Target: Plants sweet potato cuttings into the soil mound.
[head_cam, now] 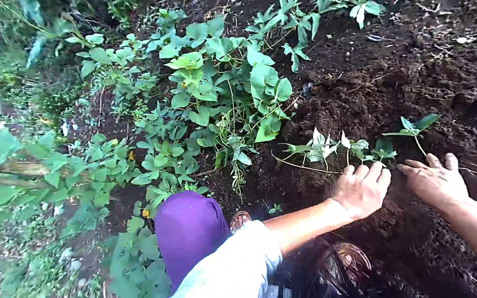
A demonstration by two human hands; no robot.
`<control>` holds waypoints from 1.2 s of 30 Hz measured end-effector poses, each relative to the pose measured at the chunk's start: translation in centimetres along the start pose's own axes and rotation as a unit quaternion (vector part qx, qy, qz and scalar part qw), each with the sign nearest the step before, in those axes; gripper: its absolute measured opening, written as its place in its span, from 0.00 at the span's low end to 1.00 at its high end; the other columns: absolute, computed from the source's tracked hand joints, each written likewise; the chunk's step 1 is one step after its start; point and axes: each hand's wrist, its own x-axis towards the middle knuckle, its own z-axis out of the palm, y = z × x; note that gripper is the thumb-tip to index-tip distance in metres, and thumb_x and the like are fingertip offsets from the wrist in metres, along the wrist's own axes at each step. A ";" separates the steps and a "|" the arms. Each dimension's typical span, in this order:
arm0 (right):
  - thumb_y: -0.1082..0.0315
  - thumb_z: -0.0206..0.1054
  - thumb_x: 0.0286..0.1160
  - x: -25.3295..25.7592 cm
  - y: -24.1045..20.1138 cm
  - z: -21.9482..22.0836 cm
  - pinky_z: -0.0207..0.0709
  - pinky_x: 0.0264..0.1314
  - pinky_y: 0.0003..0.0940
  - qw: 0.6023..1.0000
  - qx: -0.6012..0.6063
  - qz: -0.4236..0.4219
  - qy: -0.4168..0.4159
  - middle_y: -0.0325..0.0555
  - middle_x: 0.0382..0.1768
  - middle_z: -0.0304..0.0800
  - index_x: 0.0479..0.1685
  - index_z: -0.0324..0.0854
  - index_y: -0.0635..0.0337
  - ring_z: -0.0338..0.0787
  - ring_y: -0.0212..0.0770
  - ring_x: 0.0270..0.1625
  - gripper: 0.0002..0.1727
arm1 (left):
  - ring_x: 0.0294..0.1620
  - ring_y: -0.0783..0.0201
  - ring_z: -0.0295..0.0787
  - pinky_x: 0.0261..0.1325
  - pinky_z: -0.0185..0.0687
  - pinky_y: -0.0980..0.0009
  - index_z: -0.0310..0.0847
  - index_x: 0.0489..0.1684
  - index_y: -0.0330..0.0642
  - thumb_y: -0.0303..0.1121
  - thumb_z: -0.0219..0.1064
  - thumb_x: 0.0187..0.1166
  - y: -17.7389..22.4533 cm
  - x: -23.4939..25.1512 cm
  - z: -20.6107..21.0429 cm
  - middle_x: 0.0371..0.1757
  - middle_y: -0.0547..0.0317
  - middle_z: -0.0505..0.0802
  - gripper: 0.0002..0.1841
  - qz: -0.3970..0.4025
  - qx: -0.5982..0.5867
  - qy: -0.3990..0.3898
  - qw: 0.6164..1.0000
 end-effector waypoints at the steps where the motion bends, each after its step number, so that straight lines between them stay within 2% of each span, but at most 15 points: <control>1: 0.75 0.56 0.85 0.2 0.1 0.1 0.33 0.92 0.75 1.000 -0.011 0.004 -0.008 0.61 0.74 0.84 0.68 0.87 0.62 0.62 0.70 0.90 0.19 | 0.64 0.55 0.91 0.69 0.79 0.53 0.91 0.64 0.42 0.26 0.63 0.79 -1.4 -0.5 -1.7 0.67 0.54 0.94 0.18 0.001 -0.009 0.128 0.992; 3: 0.73 0.55 0.86 0.5 0.0 0.2 0.33 0.92 0.73 0.999 -0.037 0.006 -0.019 0.58 0.74 0.85 0.67 0.87 0.59 0.61 0.68 0.91 0.19 | 0.55 0.51 0.94 0.62 0.81 0.49 0.94 0.57 0.39 0.27 0.68 0.77 -5.9 -1.3 -6.3 0.55 0.51 0.97 0.14 -0.060 -0.004 0.281 0.958; 5: 0.72 0.55 0.87 0.4 -0.3 -0.1 0.32 0.93 0.73 0.999 -0.032 0.010 -0.017 0.57 0.74 0.86 0.68 0.87 0.58 0.61 0.67 0.91 0.19 | 0.60 0.47 0.91 0.64 0.78 0.46 0.92 0.60 0.37 0.30 0.61 0.85 -12.2 -2.4 -10.8 0.56 0.47 0.96 0.15 -0.230 -0.026 0.312 0.921; 7: 0.74 0.58 0.84 -0.4 -0.5 -0.8 0.32 0.92 0.74 1.000 0.011 0.021 0.001 0.57 0.73 0.86 0.66 0.88 0.59 0.62 0.67 0.91 0.18 | 0.68 0.47 0.87 0.72 0.76 0.43 0.86 0.66 0.39 0.33 0.55 0.90 -18.9 -4.4 -13.7 0.63 0.46 0.93 0.17 -0.433 -0.096 0.276 0.853; 8: 0.77 0.60 0.81 -0.8 -0.5 -1.2 0.32 0.91 0.76 0.998 0.045 0.020 0.026 0.59 0.73 0.86 0.64 0.89 0.62 0.63 0.68 0.90 0.18 | 0.67 0.46 0.88 0.69 0.78 0.42 0.86 0.64 0.40 0.33 0.56 0.88 -22.0 -5.6 -14.2 0.61 0.45 0.93 0.16 -0.517 -0.117 0.260 0.807; 11: 0.81 0.58 0.80 -1.4 0.3 -0.4 0.37 0.88 0.80 0.985 0.122 -0.011 0.123 0.62 0.70 0.88 0.60 0.90 0.66 0.70 0.70 0.85 0.18 | 0.65 0.39 0.88 0.62 0.81 0.37 0.88 0.54 0.36 0.32 0.63 0.82 -26.1 -9.1 -12.2 0.60 0.36 0.92 0.12 -0.659 -0.131 0.136 0.728; 13: 0.81 0.53 0.82 -1.5 0.9 0.2 0.42 0.87 0.80 0.971 0.158 -0.032 0.173 0.65 0.70 0.87 0.60 0.88 0.69 0.72 0.71 0.84 0.18 | 0.67 0.36 0.86 0.65 0.79 0.34 0.87 0.56 0.32 0.33 0.73 0.75 -26.4 -10.2 -8.7 0.62 0.32 0.90 0.16 -0.666 -0.160 0.054 0.727; 16: 0.80 0.51 0.83 -1.5 1.2 0.4 0.44 0.87 0.78 0.959 0.188 -0.030 0.208 0.66 0.70 0.86 0.61 0.87 0.69 0.74 0.70 0.82 0.19 | 0.70 0.37 0.83 0.70 0.74 0.33 0.87 0.62 0.36 0.30 0.79 0.70 -26.7 -10.7 -3.8 0.64 0.34 0.89 0.21 -0.636 -0.227 0.115 0.728; 18: 0.79 0.50 0.84 -1.7 1.5 -0.1 0.47 0.87 0.77 0.957 0.189 -0.018 0.219 0.65 0.69 0.86 0.61 0.88 0.68 0.77 0.70 0.80 0.20 | 0.65 0.43 0.86 0.67 0.76 0.40 0.91 0.56 0.38 0.28 0.69 0.78 -26.6 -10.6 -2.8 0.60 0.40 0.92 0.13 -0.651 -0.273 0.211 0.676; 20: 0.78 0.49 0.85 -1.7 2.1 -0.2 0.50 0.87 0.75 0.954 0.191 0.004 0.230 0.65 0.69 0.86 0.62 0.88 0.66 0.79 0.69 0.78 0.21 | 0.58 0.50 0.88 0.62 0.80 0.50 0.90 0.54 0.36 0.30 0.60 0.86 -26.9 -10.6 -2.5 0.57 0.42 0.93 0.13 -0.673 -0.310 0.297 0.602; 22: 0.76 0.47 0.86 -1.6 2.5 -0.3 0.52 0.86 0.73 0.947 0.208 0.022 0.244 0.66 0.69 0.86 0.63 0.87 0.67 0.80 0.70 0.77 0.21 | 0.67 0.46 0.85 0.69 0.77 0.47 0.86 0.62 0.35 0.28 0.57 0.88 -27.7 -11.3 -2.2 0.65 0.38 0.89 0.14 -0.676 -0.303 0.250 0.624; 24: 0.75 0.47 0.87 -1.6 2.3 -0.7 0.54 0.86 0.72 0.941 0.221 0.032 0.256 0.66 0.70 0.86 0.63 0.87 0.67 0.80 0.68 0.77 0.21 | 0.67 0.42 0.85 0.69 0.77 0.42 0.87 0.61 0.35 0.28 0.66 0.82 -28.7 -11.7 -1.3 0.64 0.36 0.90 0.14 -0.647 -0.291 0.197 0.677; 29: 0.77 0.48 0.85 -1.6 1.1 -1.2 0.54 0.84 0.74 0.932 0.237 0.016 0.274 0.69 0.68 0.86 0.61 0.87 0.69 0.80 0.73 0.75 0.20 | 0.77 0.41 0.78 0.76 0.73 0.43 0.77 0.76 0.34 0.27 0.74 0.76 -28.1 -10.0 -3.5 0.76 0.35 0.82 0.27 -0.582 -0.340 0.126 0.728; 33: 0.79 0.49 0.85 -1.8 -0.5 -2.3 0.54 0.83 0.74 0.934 0.233 0.002 0.271 0.71 0.67 0.87 0.60 0.87 0.71 0.82 0.74 0.73 0.20 | 0.63 0.46 0.82 0.62 0.80 0.48 0.76 0.75 0.38 0.32 0.65 0.85 -29.6 -8.9 -4.8 0.69 0.38 0.84 0.21 -0.563 -0.396 0.094 0.719; 36: 0.79 0.49 0.85 -2.1 -0.9 -2.6 0.54 0.85 0.72 0.936 0.235 0.003 0.264 0.70 0.67 0.87 0.61 0.87 0.70 0.82 0.73 0.74 0.20 | 0.50 0.51 0.85 0.52 0.82 0.55 0.77 0.68 0.32 0.33 0.58 0.87 -29.1 -7.5 -7.4 0.58 0.40 0.86 0.18 -0.607 -0.402 0.179 0.661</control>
